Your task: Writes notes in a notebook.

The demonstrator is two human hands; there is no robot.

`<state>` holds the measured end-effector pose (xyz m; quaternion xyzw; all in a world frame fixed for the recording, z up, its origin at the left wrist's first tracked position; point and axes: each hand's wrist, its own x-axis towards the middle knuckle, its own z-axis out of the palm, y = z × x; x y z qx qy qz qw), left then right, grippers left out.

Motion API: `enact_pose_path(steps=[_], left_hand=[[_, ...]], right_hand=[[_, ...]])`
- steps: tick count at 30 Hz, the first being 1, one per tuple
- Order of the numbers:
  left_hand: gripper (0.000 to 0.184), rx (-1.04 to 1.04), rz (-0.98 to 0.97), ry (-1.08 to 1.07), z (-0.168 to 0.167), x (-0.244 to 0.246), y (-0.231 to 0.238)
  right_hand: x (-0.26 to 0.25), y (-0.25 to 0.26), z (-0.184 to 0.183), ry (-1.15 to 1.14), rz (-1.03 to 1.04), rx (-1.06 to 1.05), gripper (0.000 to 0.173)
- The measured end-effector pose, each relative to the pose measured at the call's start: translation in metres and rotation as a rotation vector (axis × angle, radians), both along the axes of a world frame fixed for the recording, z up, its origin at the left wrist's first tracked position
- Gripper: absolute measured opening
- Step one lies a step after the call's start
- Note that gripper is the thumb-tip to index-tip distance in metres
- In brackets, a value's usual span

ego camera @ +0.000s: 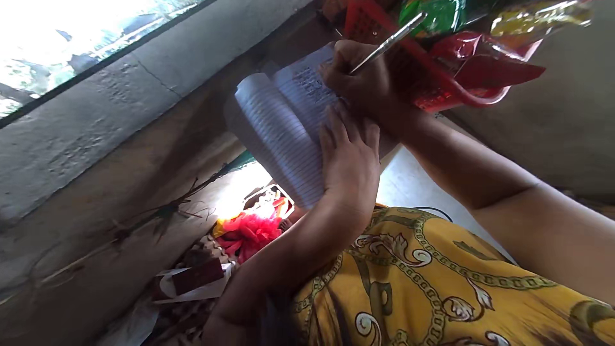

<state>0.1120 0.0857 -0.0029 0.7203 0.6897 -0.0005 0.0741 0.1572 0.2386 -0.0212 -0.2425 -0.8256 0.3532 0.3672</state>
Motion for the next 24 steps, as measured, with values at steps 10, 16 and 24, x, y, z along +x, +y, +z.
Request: enact_pose_path(steps=[10, 16, 24], left_hand=[[0.089, -0.025, 0.006, 0.006, -0.0021, 0.0000, -0.0005], [0.089, -0.030, 0.011, 0.020, -0.0009, 0.0000, 0.0000], [0.091, -0.048, 0.011, -0.018, 0.0010, -0.0006, 0.0001]], right_hand=[[-0.0024, 0.0018, -0.0032, 0.009, -0.048, 0.038, 0.028], [-0.0027, 0.0002, -0.0001, -0.020, -0.062, 0.029, 0.030], [-0.0020, 0.0013, -0.0001, -0.027, -0.060, 0.010, 0.030]])
